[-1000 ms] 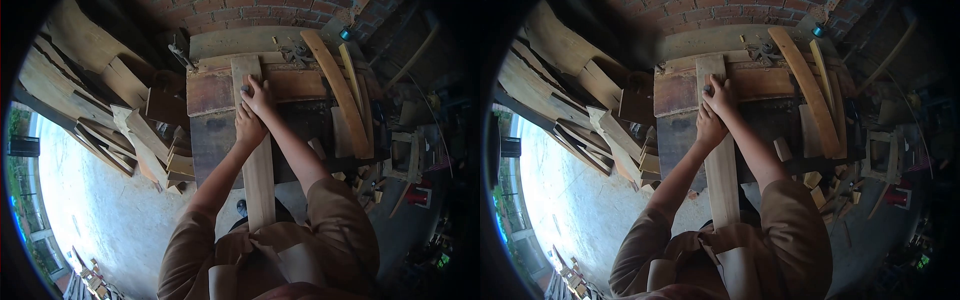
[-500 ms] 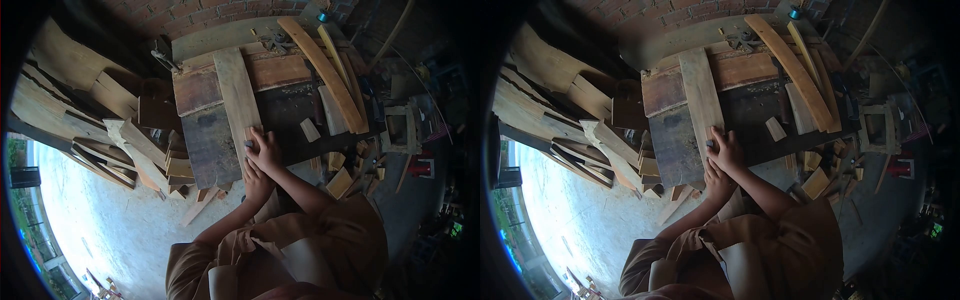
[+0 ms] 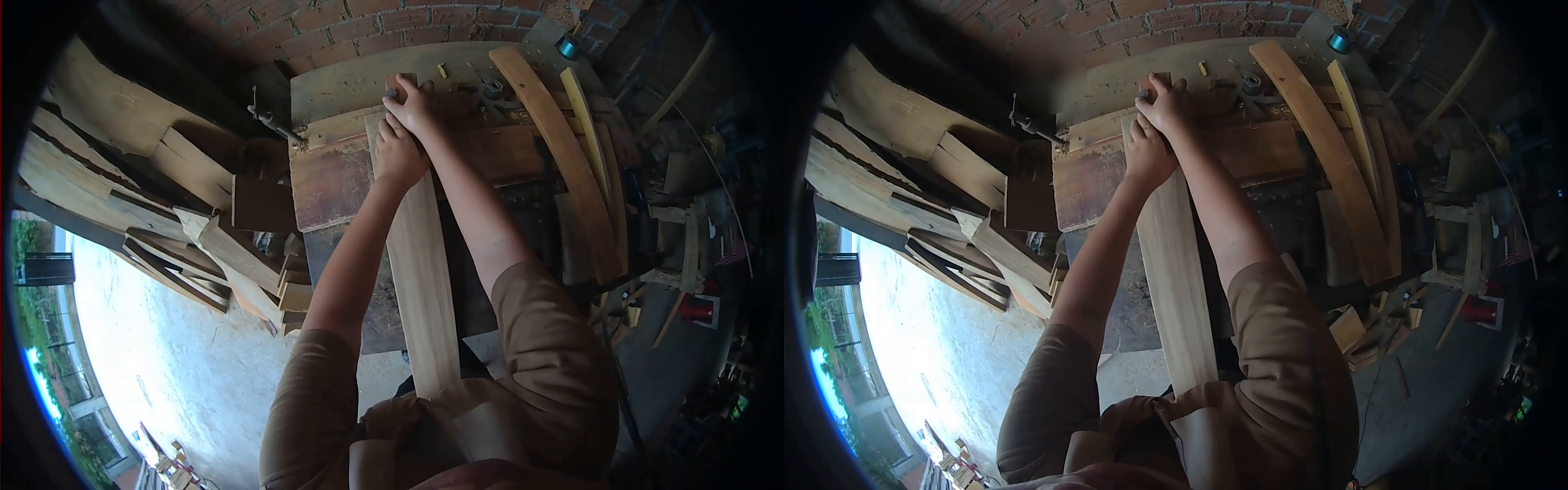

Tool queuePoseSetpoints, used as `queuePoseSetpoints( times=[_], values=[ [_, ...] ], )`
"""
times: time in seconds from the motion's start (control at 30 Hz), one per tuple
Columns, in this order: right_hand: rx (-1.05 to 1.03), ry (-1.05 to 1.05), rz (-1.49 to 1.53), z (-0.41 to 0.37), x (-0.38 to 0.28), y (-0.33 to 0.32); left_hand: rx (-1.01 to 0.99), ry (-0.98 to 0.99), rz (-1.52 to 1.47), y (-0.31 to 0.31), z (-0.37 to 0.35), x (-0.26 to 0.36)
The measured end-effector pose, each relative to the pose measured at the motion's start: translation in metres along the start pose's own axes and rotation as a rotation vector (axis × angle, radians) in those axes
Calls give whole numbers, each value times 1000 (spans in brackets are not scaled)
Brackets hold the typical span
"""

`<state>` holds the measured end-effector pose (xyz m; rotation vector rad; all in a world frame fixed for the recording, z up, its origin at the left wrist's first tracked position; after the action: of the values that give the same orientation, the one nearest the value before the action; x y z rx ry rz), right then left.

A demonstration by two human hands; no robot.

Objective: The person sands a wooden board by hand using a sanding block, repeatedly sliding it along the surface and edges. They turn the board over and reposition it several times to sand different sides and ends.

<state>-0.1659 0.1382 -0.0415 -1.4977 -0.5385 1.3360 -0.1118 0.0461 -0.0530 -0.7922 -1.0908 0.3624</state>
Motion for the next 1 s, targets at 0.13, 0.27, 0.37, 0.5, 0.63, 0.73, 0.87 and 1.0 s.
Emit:
queuePoseSetpoints(
  times=[0.13, 0.27, 0.37, 0.5, 0.63, 0.73, 0.87, 1.0],
  values=[
    [30, -34, -28, -76, 6, -2, 19, -35, -57, -3, -78, 17],
    [5, -112, -51, -220, 6, -24, 24, -90, -51, -11, -218, 49],
    [-26, -106, -33, -332, 13, -37, -62, -110, -72, -16, -331, 68],
    [-31, -104, -40, -428, 22, -54, -158, -106, -82, -17, -428, 79],
    [-35, -89, -48, -413, 20, -56, -170, -86, -60, -16, -415, 76],
    [10, -72, -18, -364, 20, -52, -136, -38, -62, -21, -359, 74],
    [-8, -29, -9, -256, 22, -38, -66, 8, -12, -10, -251, 56],
    [106, -46, 54, -106, 26, -5, 13, 130, -18, 2, -107, 26]
  ],
)
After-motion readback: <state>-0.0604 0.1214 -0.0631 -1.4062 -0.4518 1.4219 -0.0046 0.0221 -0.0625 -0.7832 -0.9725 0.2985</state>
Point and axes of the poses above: each hand's wrist, its own z-axis towards the middle knuckle, its own y-axis out of the palm, x = y × z, the point moved 4 cm from there along z, towards the middle knuckle, and after that the axes turned 13 degrees about -z, right-handed, at the moved point
